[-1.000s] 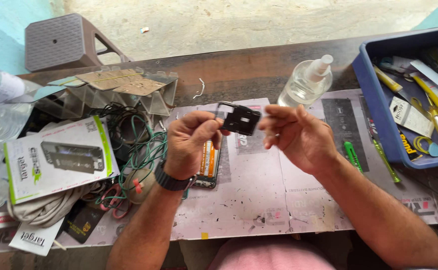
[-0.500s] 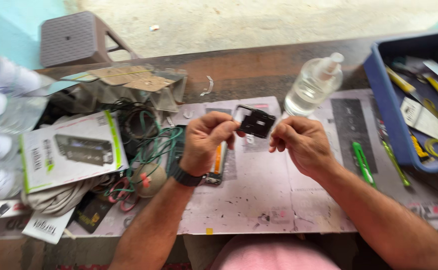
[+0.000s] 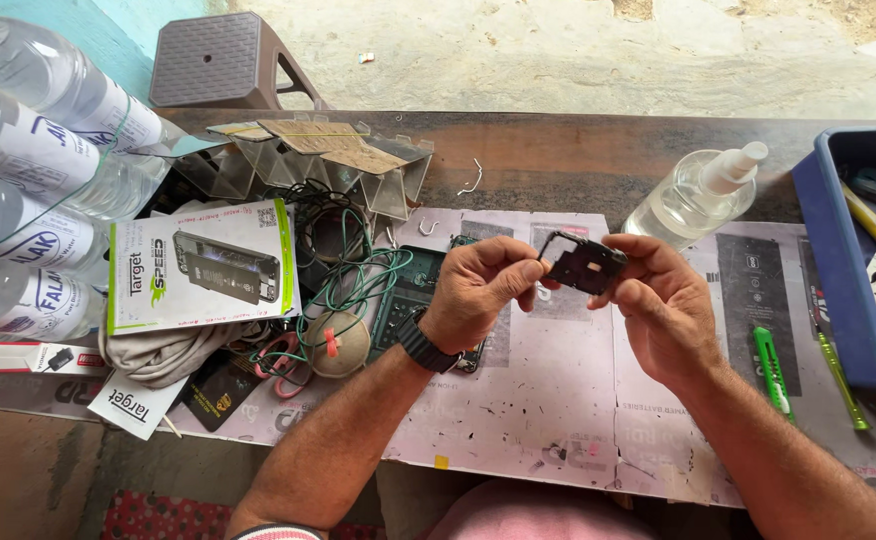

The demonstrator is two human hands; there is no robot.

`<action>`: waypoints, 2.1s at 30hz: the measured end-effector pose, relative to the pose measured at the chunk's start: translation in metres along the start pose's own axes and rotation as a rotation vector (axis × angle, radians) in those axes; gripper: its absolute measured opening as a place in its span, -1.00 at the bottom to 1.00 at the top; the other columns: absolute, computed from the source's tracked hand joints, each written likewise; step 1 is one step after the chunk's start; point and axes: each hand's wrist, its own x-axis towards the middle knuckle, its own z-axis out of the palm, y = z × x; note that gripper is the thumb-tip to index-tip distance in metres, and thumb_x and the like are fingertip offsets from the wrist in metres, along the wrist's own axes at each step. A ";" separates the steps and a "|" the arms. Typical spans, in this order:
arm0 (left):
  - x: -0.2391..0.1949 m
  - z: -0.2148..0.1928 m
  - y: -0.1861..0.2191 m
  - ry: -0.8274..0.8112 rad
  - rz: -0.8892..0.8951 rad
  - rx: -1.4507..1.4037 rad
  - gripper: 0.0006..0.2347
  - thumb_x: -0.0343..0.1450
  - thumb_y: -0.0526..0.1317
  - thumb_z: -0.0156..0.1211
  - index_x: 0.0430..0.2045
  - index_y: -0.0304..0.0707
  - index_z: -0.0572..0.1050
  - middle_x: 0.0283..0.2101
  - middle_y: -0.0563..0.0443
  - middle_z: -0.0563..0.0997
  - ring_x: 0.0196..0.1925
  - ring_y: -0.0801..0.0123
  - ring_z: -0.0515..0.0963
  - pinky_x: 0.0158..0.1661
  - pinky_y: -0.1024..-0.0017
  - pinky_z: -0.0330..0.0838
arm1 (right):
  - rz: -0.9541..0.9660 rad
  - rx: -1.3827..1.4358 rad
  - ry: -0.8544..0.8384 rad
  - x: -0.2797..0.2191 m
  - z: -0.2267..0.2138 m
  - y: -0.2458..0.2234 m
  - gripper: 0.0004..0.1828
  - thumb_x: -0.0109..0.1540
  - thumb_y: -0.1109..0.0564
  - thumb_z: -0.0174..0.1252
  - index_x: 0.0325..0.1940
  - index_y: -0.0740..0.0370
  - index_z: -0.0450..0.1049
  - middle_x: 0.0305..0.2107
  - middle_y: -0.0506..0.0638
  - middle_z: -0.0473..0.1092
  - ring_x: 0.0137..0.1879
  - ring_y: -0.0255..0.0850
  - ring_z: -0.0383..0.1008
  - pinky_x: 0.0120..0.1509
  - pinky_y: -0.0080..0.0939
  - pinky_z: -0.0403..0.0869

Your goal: The person applies adhesive to a small black electronic component, then repeatedly inspects and manipulates it by hand. They later use a yellow plastic tool to press or adjust parts of the component. The work occurs on a cluttered table with various tools and disassembled phone parts visible.

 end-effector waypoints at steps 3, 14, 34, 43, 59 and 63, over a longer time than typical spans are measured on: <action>-0.001 0.002 -0.001 -0.031 -0.020 0.001 -0.87 0.53 -0.26 0.24 -0.20 -0.38 0.59 -0.26 -0.10 0.70 -0.37 0.52 0.58 -0.32 0.52 0.50 | 0.016 -0.029 0.025 0.001 0.000 -0.001 -0.57 0.26 0.14 0.32 0.14 0.38 0.42 -0.19 0.14 0.52 -0.13 -0.22 0.54 0.00 -0.20 0.54; -0.001 -0.003 0.010 -0.051 0.080 0.221 -0.73 0.51 -0.06 0.29 -0.14 -0.31 0.55 -0.31 0.14 0.59 -0.34 0.65 0.46 -0.33 0.64 0.39 | -0.041 -0.012 -0.031 -0.002 -0.005 0.001 -0.77 0.39 0.23 0.17 0.08 0.42 0.43 -0.22 0.18 0.51 -0.24 -0.16 0.55 -0.20 -0.17 0.57; -0.001 -0.002 0.010 0.014 0.009 0.304 -0.90 0.49 -0.26 0.24 -0.35 -0.32 0.55 -0.46 0.23 0.49 -0.46 0.70 0.35 -0.44 0.65 0.26 | 0.047 -0.172 -0.038 -0.008 -0.002 0.008 -0.74 0.35 0.21 0.21 0.04 0.45 0.41 -0.23 0.17 0.51 -0.28 -0.23 0.56 -0.25 -0.22 0.61; 0.000 0.002 0.010 0.031 -0.015 0.357 -0.91 0.46 -0.27 0.28 -0.39 -0.31 0.56 -0.47 0.22 0.52 -0.47 0.71 0.40 -0.45 0.66 0.32 | 0.071 -0.271 -0.057 -0.009 0.001 0.007 -0.73 0.35 0.18 0.20 0.03 0.45 0.42 -0.26 0.16 0.52 -0.27 -0.27 0.56 -0.24 -0.25 0.62; 0.001 0.000 0.008 0.003 0.027 0.382 -0.91 0.47 -0.27 0.29 -0.38 -0.30 0.56 -0.46 0.22 0.53 -0.44 0.70 0.39 -0.41 0.64 0.32 | 0.052 -0.283 -0.048 -0.010 -0.002 0.008 -0.73 0.34 0.17 0.22 0.03 0.42 0.44 -0.26 0.13 0.52 -0.26 -0.29 0.56 -0.25 -0.28 0.62; 0.002 -0.001 0.008 0.002 0.021 0.390 -0.91 0.47 -0.27 0.29 -0.38 -0.30 0.56 -0.45 0.22 0.52 -0.43 0.69 0.39 -0.40 0.64 0.32 | 0.061 -0.280 -0.045 -0.010 -0.002 0.007 -0.73 0.34 0.17 0.22 0.03 0.42 0.44 -0.26 0.13 0.52 -0.26 -0.29 0.56 -0.24 -0.28 0.62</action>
